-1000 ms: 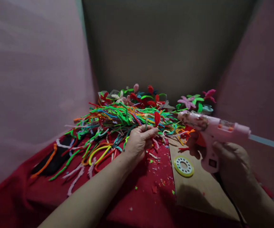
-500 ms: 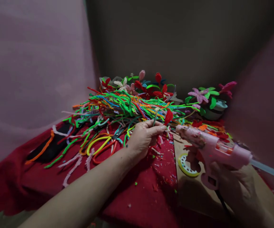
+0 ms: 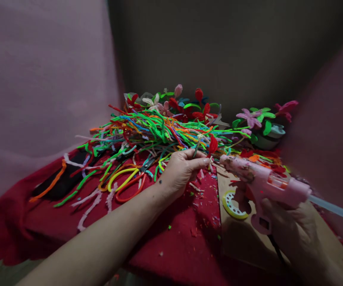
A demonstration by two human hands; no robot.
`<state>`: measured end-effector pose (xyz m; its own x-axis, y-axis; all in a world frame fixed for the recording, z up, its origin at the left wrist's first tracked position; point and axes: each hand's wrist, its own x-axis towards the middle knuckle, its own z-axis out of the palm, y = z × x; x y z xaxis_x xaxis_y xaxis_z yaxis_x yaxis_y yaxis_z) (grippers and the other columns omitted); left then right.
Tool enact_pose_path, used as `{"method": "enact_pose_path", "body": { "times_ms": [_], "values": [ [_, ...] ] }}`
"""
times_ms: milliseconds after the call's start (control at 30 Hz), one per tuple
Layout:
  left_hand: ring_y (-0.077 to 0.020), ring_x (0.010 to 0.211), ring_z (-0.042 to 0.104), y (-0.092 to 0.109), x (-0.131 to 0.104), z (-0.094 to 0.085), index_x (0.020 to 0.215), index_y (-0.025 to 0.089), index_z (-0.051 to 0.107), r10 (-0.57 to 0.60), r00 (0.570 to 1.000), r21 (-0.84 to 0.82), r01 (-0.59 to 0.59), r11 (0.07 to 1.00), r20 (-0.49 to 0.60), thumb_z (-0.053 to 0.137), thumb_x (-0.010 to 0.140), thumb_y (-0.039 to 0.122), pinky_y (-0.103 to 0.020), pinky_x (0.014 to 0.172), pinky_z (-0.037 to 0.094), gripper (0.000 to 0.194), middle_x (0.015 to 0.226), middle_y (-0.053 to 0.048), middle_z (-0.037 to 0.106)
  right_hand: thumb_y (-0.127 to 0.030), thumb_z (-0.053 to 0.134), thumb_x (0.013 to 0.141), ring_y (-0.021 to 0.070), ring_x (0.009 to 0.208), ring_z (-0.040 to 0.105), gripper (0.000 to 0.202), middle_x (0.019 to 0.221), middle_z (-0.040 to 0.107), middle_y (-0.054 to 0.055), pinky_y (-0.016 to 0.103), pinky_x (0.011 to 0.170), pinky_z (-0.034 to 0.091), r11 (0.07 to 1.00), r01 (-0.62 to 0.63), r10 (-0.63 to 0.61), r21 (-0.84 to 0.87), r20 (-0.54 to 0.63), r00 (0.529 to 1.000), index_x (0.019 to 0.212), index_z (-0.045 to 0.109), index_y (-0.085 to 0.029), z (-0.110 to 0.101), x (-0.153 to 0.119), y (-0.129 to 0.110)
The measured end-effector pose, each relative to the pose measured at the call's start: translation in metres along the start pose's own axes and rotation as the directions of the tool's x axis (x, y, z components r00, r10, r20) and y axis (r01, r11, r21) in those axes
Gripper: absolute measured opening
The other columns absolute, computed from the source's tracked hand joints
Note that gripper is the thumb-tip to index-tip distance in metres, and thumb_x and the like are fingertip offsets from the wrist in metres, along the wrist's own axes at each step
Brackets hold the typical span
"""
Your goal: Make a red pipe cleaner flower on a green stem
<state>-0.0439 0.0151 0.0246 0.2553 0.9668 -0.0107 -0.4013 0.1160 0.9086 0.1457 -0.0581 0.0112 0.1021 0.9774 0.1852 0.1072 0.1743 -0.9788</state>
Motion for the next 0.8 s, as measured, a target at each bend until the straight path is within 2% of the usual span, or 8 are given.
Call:
{"method": "enact_pose_path", "body": {
  "times_ms": [100, 233, 333, 467, 567, 800],
  "values": [
    [-0.0009, 0.038, 0.035, 0.0006, 0.0000, 0.0011, 0.065, 0.013, 0.058, 0.005, 1.000, -0.009, -0.005, 1.000, -0.002, 0.068, 0.065, 0.018, -0.018, 0.039, 0.017, 0.011, 0.052, 0.003, 0.056, -0.037, 0.068, 0.071, 0.0184, 0.063, 0.060, 0.041, 0.085, 0.066, 0.007, 0.024, 0.045, 0.048, 0.999, -0.020, 0.021, 0.037, -0.018, 1.000, 0.109, 0.061, -0.023, 0.0037, -0.0006, -0.0032],
    [-0.0006, 0.036, 0.034, 0.0002, 0.0001, 0.0010, 0.065, 0.013, 0.059, 0.013, 1.000, -0.001, -0.013, 1.000, -0.006, 0.068, 0.065, 0.019, -0.018, 0.039, 0.017, 0.011, 0.052, 0.003, 0.056, -0.040, 0.067, 0.071, 0.0146, 0.051, 0.053, 0.047, 0.070, 0.064, 0.006, 0.019, 0.032, 0.034, 0.994, -0.082, 0.083, 0.070, -0.009, 0.997, 0.112, 0.060, -0.020, 0.0070, -0.0012, -0.0072],
    [-0.0003, 0.036, 0.032, -0.0002, -0.0001, 0.0004, 0.065, 0.013, 0.058, 0.007, 1.000, 0.001, -0.007, 1.000, -0.004, 0.069, 0.065, 0.020, -0.018, 0.039, 0.016, 0.013, 0.051, 0.003, 0.055, -0.040, 0.069, 0.069, 0.0144, 0.049, 0.052, 0.052, 0.071, 0.064, 0.006, 0.019, 0.031, 0.033, 0.991, -0.116, 0.117, 0.073, -0.008, 0.993, 0.116, 0.058, -0.021, 0.0079, -0.0010, -0.0094],
    [-0.0003, 0.036, 0.032, 0.0000, -0.0002, -0.0001, 0.065, 0.013, 0.058, -0.002, 1.000, 0.001, 0.002, 1.000, -0.003, 0.069, 0.064, 0.020, -0.018, 0.039, 0.017, 0.013, 0.051, 0.003, 0.054, -0.040, 0.068, 0.069, 0.0161, 0.050, 0.054, 0.040, 0.073, 0.065, 0.006, 0.021, 0.032, 0.034, 0.996, -0.064, 0.067, 0.070, -0.050, 0.996, 0.105, 0.064, -0.023, 0.0089, -0.0020, -0.0093],
    [-0.0004, 0.036, 0.032, -0.0001, 0.0001, -0.0001, 0.064, 0.014, 0.058, -0.001, 1.000, 0.011, 0.001, 1.000, -0.004, 0.070, 0.063, 0.020, -0.018, 0.039, 0.018, 0.014, 0.050, 0.004, 0.053, -0.040, 0.068, 0.071, 0.0169, 0.049, 0.054, 0.029, 0.065, 0.063, 0.004, 0.023, 0.033, 0.035, 0.998, -0.032, 0.033, 0.055, -0.025, 0.999, 0.094, 0.067, -0.022, 0.0072, -0.0021, -0.0056],
    [-0.0005, 0.035, 0.031, -0.0007, 0.0002, -0.0004, 0.064, 0.014, 0.058, 0.015, 1.000, 0.017, -0.015, 1.000, -0.001, 0.070, 0.063, 0.021, -0.019, 0.039, 0.018, 0.014, 0.049, 0.005, 0.052, -0.041, 0.067, 0.072, 0.0174, 0.047, 0.053, 0.050, 0.065, 0.064, 0.005, 0.025, 0.033, 0.036, 0.997, -0.062, 0.060, 0.037, 0.036, 0.998, 0.116, 0.057, -0.022, 0.0030, 0.0009, -0.0049]
  ]
}}
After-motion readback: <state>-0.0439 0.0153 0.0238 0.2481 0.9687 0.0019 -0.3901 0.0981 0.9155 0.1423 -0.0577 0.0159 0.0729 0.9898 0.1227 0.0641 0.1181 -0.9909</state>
